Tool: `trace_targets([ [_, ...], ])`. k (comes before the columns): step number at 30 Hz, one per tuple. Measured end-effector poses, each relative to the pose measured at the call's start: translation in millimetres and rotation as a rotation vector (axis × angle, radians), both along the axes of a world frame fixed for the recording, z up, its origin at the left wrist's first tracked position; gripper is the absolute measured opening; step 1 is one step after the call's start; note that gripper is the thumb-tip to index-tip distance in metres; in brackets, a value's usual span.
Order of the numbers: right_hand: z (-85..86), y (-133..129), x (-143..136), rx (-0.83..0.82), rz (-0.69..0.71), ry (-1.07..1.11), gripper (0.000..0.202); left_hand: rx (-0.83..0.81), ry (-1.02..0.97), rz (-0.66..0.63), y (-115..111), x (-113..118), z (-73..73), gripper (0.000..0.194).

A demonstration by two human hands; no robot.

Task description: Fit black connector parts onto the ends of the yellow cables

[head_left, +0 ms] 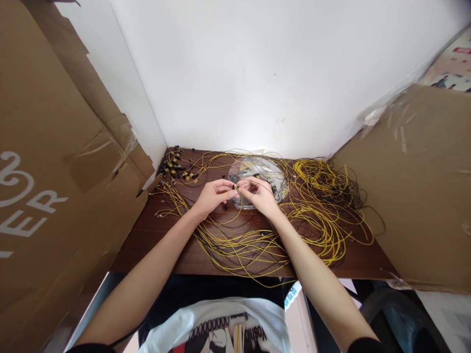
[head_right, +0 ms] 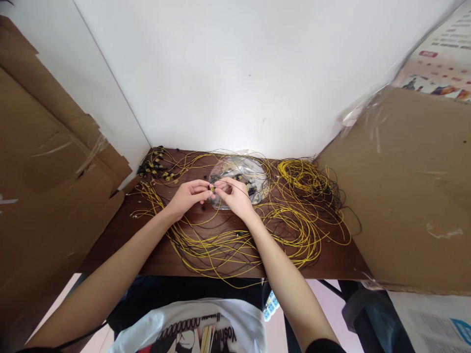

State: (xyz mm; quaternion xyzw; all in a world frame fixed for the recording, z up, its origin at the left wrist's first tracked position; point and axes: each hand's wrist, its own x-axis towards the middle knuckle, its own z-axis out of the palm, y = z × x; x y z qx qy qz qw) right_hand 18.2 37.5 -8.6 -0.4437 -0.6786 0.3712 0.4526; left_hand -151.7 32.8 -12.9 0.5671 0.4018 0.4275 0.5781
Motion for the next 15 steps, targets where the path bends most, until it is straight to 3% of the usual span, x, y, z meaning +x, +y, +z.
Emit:
trace_targets([
  [9,0.7,-1.0,-0.2,0.034,0.026,-0.039,0.014,0.024,0.025,0.016,-0.8,0.9,0.1,0.038],
  [15,-0.6,-0.5,-0.4,0.037,0.021,-0.029,0.015,0.013,0.034,0.010,-1.5,0.4,1.9,0.051],
])
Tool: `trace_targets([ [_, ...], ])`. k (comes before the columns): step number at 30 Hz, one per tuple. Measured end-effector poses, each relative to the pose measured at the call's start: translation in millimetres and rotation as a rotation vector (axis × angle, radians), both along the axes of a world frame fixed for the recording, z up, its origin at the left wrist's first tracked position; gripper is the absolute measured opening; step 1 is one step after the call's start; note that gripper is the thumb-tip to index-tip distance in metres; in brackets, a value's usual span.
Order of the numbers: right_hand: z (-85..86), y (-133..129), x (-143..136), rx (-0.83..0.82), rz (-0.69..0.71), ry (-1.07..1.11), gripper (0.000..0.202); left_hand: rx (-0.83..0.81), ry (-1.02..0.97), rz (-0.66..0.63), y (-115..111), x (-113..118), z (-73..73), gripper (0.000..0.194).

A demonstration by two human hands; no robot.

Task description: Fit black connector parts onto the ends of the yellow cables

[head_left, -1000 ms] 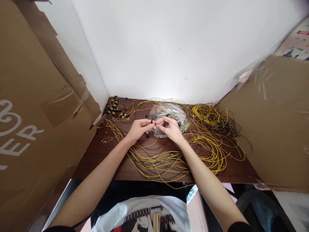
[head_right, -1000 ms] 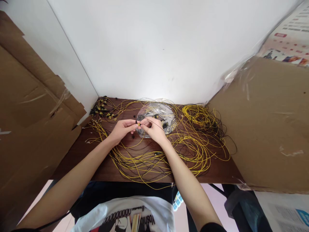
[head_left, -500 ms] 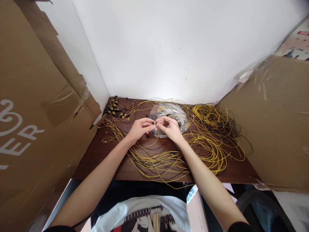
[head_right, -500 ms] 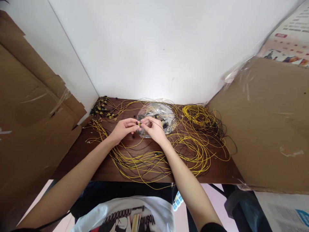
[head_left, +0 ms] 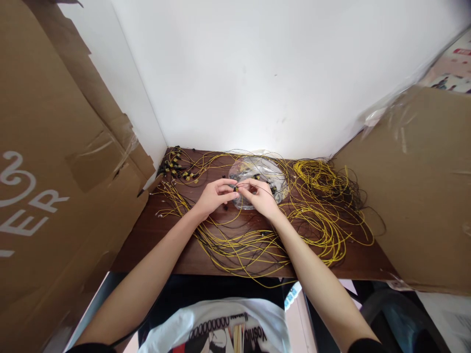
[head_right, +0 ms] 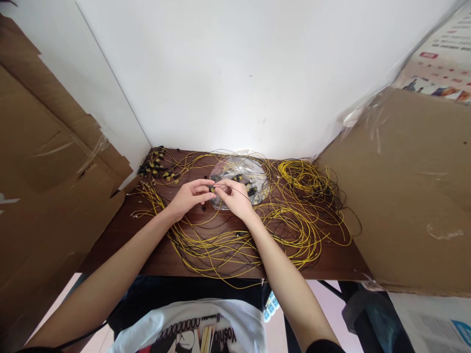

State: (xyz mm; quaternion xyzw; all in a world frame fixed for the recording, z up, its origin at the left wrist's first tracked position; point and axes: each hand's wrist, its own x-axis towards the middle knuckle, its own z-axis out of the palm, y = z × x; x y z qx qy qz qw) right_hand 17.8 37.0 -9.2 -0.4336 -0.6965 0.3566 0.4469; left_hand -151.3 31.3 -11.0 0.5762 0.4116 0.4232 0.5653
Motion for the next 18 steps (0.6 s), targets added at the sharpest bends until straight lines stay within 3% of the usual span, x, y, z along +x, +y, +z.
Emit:
trace_targets([
  [18,-1.5,-0.5,-1.2,0.028,0.029,-0.034,0.017,-0.044,0.027,-0.015,-0.4,1.4,1.9,0.061],
])
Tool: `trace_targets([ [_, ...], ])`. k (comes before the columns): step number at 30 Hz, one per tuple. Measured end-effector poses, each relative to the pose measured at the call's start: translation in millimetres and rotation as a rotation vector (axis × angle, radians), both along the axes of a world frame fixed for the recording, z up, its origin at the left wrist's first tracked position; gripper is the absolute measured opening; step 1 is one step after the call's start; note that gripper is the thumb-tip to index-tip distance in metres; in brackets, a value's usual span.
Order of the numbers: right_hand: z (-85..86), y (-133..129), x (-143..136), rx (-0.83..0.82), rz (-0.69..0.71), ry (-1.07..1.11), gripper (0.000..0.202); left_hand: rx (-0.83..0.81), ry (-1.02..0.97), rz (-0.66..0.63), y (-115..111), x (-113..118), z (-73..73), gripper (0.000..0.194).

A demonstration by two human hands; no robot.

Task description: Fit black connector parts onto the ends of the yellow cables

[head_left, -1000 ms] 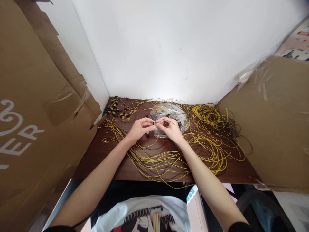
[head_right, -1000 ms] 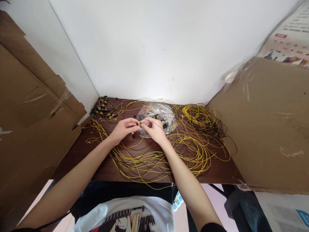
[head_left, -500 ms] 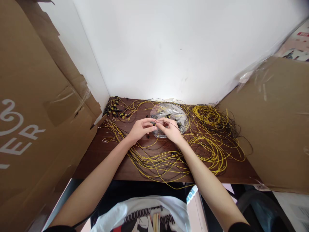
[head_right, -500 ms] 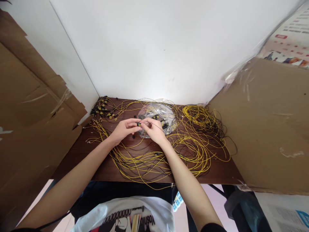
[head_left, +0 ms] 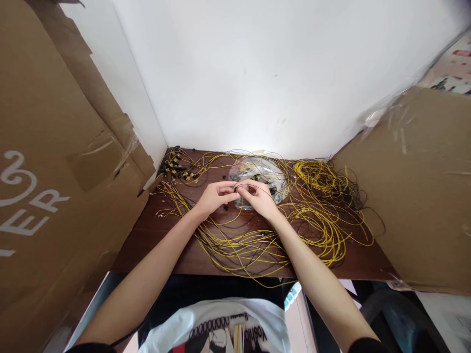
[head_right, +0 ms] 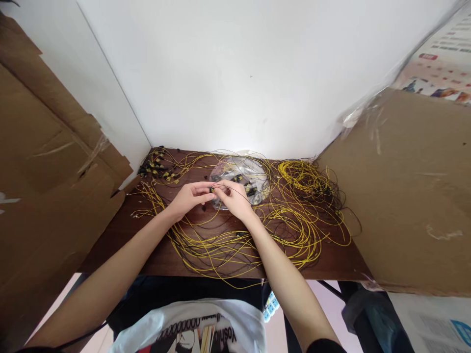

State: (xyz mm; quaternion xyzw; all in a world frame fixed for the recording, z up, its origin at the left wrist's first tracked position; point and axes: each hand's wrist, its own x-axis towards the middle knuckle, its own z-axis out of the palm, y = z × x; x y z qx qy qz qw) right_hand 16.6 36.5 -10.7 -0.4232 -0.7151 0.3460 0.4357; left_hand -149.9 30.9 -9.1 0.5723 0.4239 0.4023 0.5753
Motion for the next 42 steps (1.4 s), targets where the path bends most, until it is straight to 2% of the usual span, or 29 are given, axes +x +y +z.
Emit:
trace_targets([
  [16,0.6,-1.3,-1.0,0.009,-0.010,-0.010,0.018,0.027,-0.014,0.003,0.9,0.1,-2.5,0.059],
  [31,-5.8,3.1,0.4,0.012,0.006,0.029,0.015,0.012,-0.030,-0.002,1.0,-0.3,-2.8,0.059],
  [42,-2.7,1.6,1.9,0.038,-0.022,-0.016,0.015,0.000,-0.008,-0.015,0.1,-0.5,-0.8,0.059],
])
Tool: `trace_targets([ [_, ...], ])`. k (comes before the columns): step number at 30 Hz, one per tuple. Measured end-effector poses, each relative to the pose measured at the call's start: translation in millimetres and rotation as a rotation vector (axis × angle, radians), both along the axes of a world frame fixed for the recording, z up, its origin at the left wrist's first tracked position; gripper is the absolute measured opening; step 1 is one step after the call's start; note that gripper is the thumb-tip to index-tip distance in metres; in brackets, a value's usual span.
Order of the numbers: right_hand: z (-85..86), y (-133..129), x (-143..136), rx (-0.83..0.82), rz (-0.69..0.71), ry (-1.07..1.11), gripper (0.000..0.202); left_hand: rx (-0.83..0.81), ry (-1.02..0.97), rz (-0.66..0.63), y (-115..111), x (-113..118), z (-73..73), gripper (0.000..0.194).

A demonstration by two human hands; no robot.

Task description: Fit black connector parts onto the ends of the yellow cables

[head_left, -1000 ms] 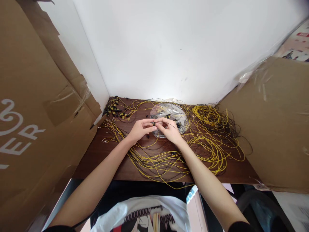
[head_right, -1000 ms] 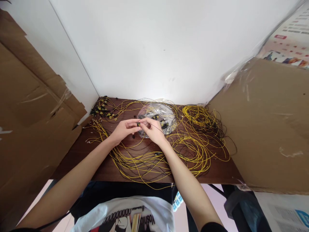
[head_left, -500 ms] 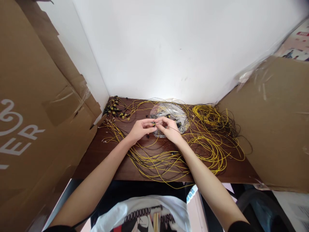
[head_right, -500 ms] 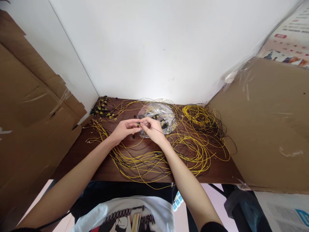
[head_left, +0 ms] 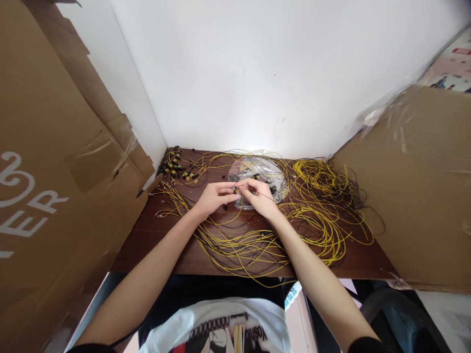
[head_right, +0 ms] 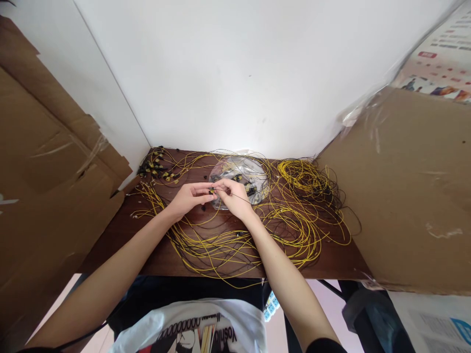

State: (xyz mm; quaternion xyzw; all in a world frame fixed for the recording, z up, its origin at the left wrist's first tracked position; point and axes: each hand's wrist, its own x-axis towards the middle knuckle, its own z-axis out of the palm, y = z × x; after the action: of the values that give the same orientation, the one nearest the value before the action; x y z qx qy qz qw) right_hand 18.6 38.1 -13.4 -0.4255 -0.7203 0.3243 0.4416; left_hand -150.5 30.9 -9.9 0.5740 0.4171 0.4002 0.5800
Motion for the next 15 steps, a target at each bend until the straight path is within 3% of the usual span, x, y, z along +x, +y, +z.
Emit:
trace_targets([
  [15,-1.9,-1.6,-0.2,0.323,-0.008,-0.159,0.020,0.001,0.011,-0.005,-0.1,-2.9,1.3,0.057],
])
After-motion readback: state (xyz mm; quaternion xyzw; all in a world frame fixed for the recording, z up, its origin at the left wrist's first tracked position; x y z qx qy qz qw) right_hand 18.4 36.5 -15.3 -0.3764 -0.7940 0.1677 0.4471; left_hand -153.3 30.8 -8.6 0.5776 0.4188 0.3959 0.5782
